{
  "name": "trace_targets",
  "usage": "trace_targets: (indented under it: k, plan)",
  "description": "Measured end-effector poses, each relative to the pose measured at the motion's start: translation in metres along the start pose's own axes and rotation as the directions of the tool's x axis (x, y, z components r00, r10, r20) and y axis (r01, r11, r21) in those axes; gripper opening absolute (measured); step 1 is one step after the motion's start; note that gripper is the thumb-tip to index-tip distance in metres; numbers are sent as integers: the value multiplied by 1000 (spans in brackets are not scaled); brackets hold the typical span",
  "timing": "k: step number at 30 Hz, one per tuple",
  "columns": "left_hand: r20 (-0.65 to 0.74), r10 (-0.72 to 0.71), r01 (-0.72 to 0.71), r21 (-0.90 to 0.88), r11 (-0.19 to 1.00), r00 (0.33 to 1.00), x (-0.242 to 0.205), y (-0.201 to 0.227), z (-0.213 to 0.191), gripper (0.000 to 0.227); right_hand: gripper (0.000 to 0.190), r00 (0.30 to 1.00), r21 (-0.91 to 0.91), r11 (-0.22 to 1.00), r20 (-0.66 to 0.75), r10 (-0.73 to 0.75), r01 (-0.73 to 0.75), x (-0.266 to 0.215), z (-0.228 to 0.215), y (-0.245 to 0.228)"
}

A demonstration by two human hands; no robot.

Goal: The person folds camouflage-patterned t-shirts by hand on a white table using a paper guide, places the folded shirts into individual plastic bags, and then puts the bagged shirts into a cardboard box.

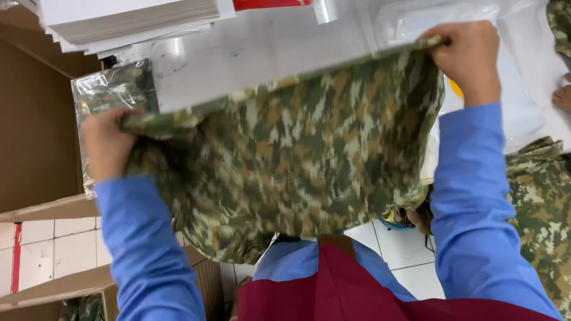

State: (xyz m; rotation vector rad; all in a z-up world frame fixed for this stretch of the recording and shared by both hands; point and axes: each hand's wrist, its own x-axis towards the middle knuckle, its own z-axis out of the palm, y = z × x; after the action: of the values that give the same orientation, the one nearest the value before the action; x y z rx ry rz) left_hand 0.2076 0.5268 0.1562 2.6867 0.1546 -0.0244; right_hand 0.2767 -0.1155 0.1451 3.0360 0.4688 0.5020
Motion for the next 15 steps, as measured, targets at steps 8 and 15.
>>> trace_targets:
  k: [8,15]
  plan:
    - [-434,-41,88,89,992,900,91,30,196,93,72,953,361,897,-64,295,-253,32,150,-169]
    - [-201,155,-131,125,983,967,61,-53,278,55,70,912,316,867,275,305,-385,-41,240,-218]
